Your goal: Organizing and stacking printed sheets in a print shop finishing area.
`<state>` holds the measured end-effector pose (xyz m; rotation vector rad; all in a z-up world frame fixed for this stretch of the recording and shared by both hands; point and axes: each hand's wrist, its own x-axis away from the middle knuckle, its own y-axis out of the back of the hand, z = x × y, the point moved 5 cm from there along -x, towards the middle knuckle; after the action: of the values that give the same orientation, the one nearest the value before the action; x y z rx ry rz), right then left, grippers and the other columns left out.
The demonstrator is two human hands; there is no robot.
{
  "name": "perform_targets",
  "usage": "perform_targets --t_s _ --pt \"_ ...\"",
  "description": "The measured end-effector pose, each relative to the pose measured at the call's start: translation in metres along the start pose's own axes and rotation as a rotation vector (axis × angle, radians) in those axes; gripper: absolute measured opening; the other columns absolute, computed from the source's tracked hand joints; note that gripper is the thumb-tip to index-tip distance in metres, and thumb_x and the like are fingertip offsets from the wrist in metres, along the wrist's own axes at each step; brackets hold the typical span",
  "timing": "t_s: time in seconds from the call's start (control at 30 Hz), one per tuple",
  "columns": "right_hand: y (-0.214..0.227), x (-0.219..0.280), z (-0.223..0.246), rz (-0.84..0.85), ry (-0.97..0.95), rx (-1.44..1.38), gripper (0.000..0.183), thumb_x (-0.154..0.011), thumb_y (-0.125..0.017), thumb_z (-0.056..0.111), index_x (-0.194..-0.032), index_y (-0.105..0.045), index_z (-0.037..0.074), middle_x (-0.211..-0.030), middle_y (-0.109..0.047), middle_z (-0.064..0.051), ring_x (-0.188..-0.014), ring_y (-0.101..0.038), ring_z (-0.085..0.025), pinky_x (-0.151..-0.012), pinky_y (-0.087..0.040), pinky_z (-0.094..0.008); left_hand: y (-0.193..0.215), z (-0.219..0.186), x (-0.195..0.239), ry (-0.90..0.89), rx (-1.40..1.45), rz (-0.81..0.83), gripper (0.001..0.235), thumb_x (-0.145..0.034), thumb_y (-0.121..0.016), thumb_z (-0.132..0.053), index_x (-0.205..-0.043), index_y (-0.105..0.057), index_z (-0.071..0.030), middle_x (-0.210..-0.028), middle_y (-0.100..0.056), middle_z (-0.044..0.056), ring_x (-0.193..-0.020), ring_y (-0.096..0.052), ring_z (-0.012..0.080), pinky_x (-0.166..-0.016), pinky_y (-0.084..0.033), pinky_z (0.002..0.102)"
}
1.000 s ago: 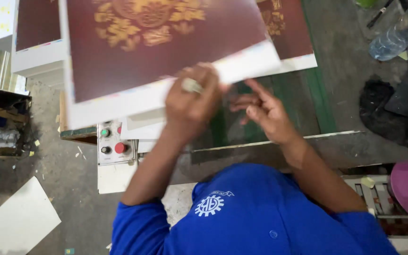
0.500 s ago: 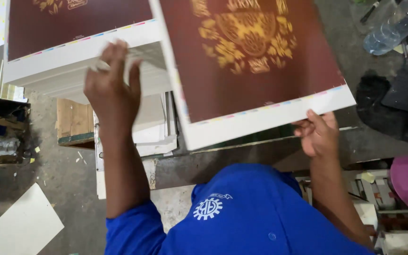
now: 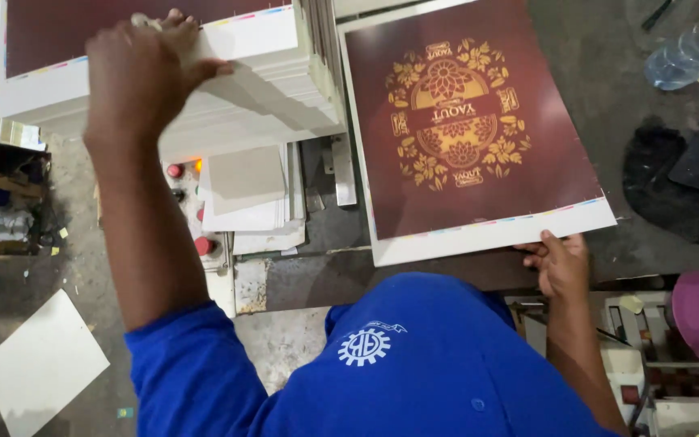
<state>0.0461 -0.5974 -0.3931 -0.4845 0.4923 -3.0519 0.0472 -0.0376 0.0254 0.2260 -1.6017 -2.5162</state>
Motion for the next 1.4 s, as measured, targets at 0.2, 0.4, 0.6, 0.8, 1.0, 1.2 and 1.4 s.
perform_targets --t_s 0.2,0.4,0.6,0.8,1.0,1.2,1.4 --pt "-0.043 -0.032 0.003 -0.005 0.025 0.046 0.036 -0.107 -0.053 0.010 -0.142 -0.043 0.007 -0.111 -0.070 -0.013 -0.083 -0.073 -0.023 -0.053 -0.054 -0.029 0.002 0.031 0.008 -0.446 0.472 -0.652 0.015 -0.100 -0.074 -0.019 -0.102 -0.076 -0.005 -0.091 -0.075 0.009 -0.081 -0.071 0.0255 -0.065 -0.052 0.038" --pt "-0.078 -0.104 0.020 0.031 0.044 0.064 0.031 -0.109 -0.051 0.015 -0.138 -0.043 0.008 -0.114 -0.069 -0.013 -0.086 -0.074 -0.025 -0.054 -0.055 -0.032 0.003 0.023 0.017 -0.268 0.348 -0.943 0.005 -0.100 -0.070 -0.005 -0.097 -0.073 -0.005 -0.086 -0.070 0.011 -0.072 -0.067 0.0292 -0.061 -0.051 0.037" --pt "-0.094 -0.108 0.020 0.054 -0.091 0.110 0.052 -0.107 -0.053 0.022 -0.155 -0.037 0.011 -0.116 -0.071 -0.013 -0.097 -0.074 -0.023 -0.065 -0.059 -0.034 -0.004 0.005 0.039 0.041 0.062 -0.938 0.014 -0.100 -0.080 -0.024 -0.108 -0.080 -0.013 -0.062 -0.065 0.008 -0.054 -0.063 0.0254 -0.047 -0.046 0.042" --pt "-0.199 -0.025 0.084 0.319 -0.002 0.194 0.055 -0.109 -0.057 0.019 -0.159 -0.041 0.002 -0.122 -0.072 -0.016 -0.100 -0.073 -0.025 -0.068 -0.056 -0.032 0.000 -0.099 0.078 -0.419 0.618 -1.052 0.026 -0.105 -0.078 -0.015 -0.124 -0.069 -0.001 -0.115 -0.074 0.016 -0.103 -0.074 0.0291 -0.084 -0.062 0.038" --pt "-0.276 0.036 0.155 0.697 0.130 -0.297 0.048 -0.107 -0.056 0.021 -0.151 -0.046 0.004 -0.116 -0.068 -0.008 -0.103 -0.070 -0.019 -0.079 -0.066 -0.040 0.027 -0.195 0.102 -0.536 0.559 -0.772 0.048 -0.097 -0.080 -0.029 -0.128 -0.066 0.005 -0.133 -0.064 0.021 -0.131 -0.060 0.0349 -0.109 -0.050 0.051" --pt "-0.205 0.020 0.158 0.311 0.132 -0.278 0.033 -0.103 -0.062 0.014 -0.134 -0.052 0.004 -0.109 -0.069 -0.010 -0.089 -0.068 -0.020 -0.066 -0.057 -0.036 0.058 -0.135 0.119 -0.471 0.603 -0.757 0.054 -0.100 -0.076 -0.045 -0.131 -0.065 -0.002 -0.133 -0.067 0.019 -0.132 -0.059 0.0380 -0.107 -0.044 0.051" --pt "-0.079 0.005 0.091 0.178 0.128 -0.283 0.032 -0.107 -0.064 0.012 -0.136 -0.050 0.010 -0.105 -0.065 -0.006 -0.082 -0.062 -0.015 -0.060 -0.047 -0.031 -0.036 -0.033 0.044 -0.127 0.362 -0.664 0.055 -0.116 -0.072 -0.044 -0.151 -0.053 -0.006 -0.155 -0.060 0.021 -0.144 -0.061 0.0363 -0.120 -0.045 0.050"
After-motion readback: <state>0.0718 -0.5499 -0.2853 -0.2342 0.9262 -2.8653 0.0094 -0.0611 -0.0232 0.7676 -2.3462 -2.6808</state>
